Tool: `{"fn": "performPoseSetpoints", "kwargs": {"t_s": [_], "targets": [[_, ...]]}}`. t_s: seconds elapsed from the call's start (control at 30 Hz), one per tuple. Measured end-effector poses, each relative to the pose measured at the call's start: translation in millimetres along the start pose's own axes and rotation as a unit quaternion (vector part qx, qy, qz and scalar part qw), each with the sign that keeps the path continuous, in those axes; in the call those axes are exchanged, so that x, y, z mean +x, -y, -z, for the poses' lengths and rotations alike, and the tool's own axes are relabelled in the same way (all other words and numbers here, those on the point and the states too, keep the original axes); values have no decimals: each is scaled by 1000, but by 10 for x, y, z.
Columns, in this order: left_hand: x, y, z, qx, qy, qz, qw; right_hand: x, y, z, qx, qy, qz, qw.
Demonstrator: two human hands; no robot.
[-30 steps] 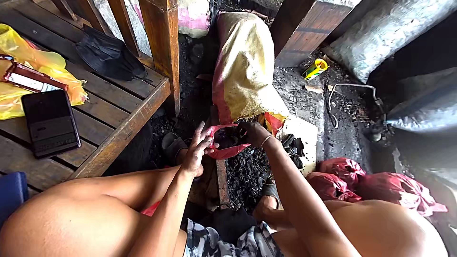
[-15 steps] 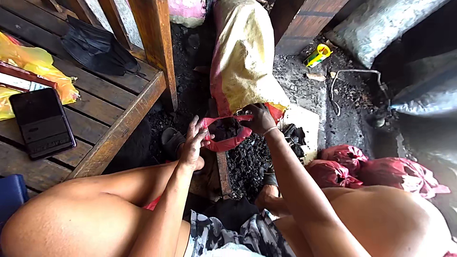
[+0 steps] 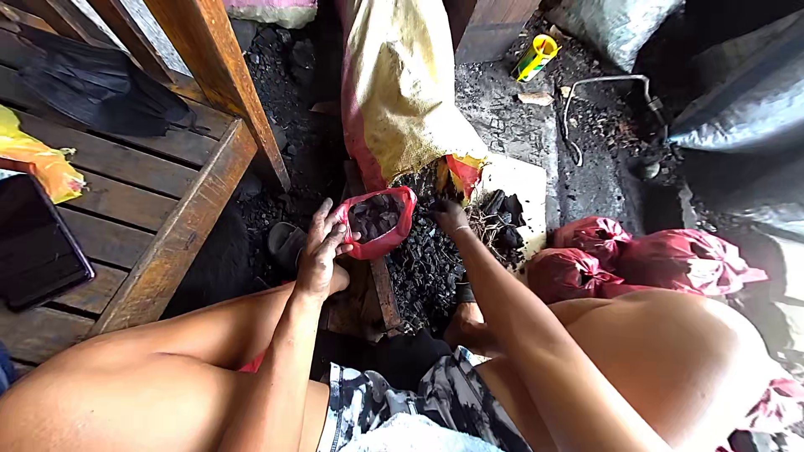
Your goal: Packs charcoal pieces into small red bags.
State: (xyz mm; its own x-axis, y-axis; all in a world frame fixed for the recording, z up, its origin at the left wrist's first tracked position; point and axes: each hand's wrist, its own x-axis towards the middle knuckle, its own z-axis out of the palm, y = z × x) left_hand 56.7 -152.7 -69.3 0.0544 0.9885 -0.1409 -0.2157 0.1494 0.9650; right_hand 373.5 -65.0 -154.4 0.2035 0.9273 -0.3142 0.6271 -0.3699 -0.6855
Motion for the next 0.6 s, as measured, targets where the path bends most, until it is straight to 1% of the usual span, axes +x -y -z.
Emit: {"fn": "performPoseSetpoints", "kwargs": {"t_s": [0.07,0.13,0.2,0.23,0.27,0.37,0.5,0.57,0.6], "targets": [[-22,29,-4,8,28,-2,1000,0,-243,-297,-104,54,14,993],[-65,9,2,18,86,1,996,-59,-372,-555,-173,100,18,980],[-107,-50,37,23,138,8,990,-238,-342,-717,-204,94,-10,974],[-104,-69,49,18,144,12,989,-299,-301,-741,-207,83,-29,974],[-92,-83,53,13,132,16,991,-316,-269,-739,-207,76,-42,974],[-44,-79,37,-18,34,35,999,-283,-192,-617,-186,71,-47,979],[25,-61,34,-31,28,27,999,-186,-82,-276,-132,66,-68,987],[78,-22,29,-40,-25,34,998,-108,-99,-110,-98,71,-72,990],[98,-9,36,-42,-39,37,998,-61,-119,-29,-87,85,-67,990]]}}
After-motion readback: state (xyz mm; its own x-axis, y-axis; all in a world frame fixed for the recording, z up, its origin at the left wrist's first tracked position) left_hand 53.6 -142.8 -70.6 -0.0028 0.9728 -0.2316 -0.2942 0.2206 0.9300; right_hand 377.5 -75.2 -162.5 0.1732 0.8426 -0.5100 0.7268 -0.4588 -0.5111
